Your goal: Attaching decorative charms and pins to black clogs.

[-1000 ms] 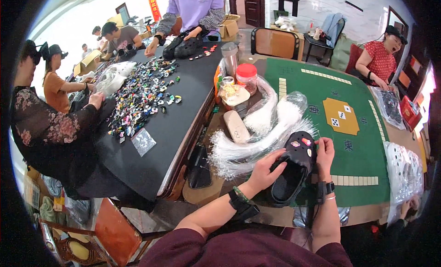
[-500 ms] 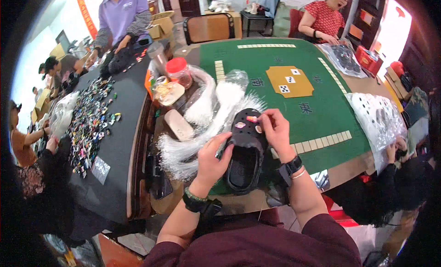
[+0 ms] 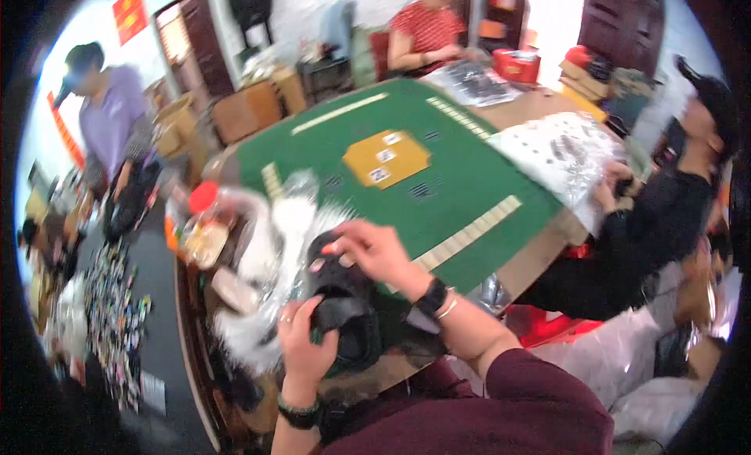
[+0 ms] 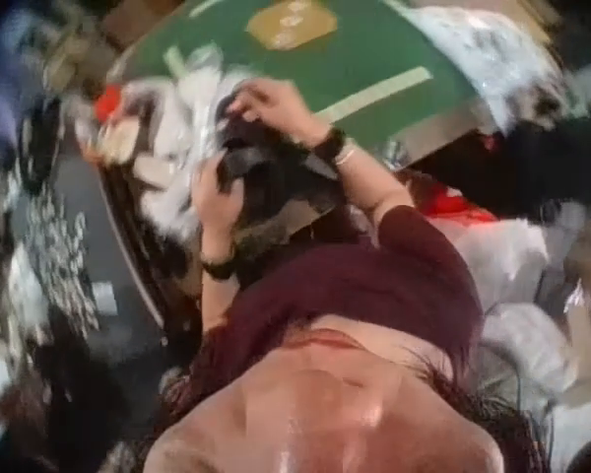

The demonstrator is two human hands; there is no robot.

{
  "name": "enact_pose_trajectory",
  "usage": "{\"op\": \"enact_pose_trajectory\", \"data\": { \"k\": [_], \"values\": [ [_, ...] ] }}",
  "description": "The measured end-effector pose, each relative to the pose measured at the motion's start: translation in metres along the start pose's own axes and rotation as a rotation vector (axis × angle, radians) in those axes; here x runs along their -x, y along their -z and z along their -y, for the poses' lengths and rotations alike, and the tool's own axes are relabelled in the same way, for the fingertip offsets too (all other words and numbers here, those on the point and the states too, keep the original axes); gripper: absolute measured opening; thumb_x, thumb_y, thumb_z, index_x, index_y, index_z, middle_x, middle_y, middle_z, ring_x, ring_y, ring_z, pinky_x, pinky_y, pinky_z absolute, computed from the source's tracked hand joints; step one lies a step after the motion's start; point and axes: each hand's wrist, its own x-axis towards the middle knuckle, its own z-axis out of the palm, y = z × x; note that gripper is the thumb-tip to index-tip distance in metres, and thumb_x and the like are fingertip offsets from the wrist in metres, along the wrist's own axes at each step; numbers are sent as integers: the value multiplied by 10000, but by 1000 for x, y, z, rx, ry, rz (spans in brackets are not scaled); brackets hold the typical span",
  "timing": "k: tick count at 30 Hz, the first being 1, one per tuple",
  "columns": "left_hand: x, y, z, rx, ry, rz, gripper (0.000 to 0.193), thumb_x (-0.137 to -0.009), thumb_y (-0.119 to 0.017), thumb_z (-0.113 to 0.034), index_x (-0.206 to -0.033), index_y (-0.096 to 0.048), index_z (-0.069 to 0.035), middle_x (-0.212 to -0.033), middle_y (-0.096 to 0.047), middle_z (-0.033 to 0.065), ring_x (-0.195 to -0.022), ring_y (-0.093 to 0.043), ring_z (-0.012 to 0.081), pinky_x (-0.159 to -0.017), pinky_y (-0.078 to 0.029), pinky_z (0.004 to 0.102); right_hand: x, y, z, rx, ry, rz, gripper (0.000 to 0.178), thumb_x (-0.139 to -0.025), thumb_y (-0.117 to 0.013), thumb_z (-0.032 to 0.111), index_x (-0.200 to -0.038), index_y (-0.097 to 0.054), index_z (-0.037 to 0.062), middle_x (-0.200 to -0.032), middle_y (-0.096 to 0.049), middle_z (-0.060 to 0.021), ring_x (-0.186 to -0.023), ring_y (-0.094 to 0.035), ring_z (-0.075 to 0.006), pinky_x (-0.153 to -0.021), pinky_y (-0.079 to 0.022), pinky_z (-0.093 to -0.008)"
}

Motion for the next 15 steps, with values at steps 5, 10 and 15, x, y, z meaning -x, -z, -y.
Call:
{"op": "enact_pose_trajectory", "data": {
  "k": [5,10,15],
  "values": [
    [1,4,4,3,-78,46,468,-669,-694,-39,-1126,-593,-13,-975,-606,180,-895,-566,383,-814,-460,456,7,8,45,26,111,70,105,-936,-607,99,-1007,-627,26,-781,-689,-53,-704,-667,-134,-627,-512,-272],
    [0,1,1,46,28,45,483,-656,-692,-32,-1131,-609,-12,-962,-604,173,-908,-582,362,-822,-470,413,60,14,101,-292,-61,276,98,-991,-534,140,-978,-524,43,-750,-658,-27,-644,-573,-72,-570,-443,-256],
    [-8,2,1,143,83,59,454,-678,-688,-26,-1125,-610,-5,-949,-612,159,-903,-603,333,-824,-474,388,125,-6,83,-734,-681,552,156,-1029,-462,223,-1028,-487,68,-759,-647,-41,-487,-422,-49,-439,-320,-211]
  ]
}}
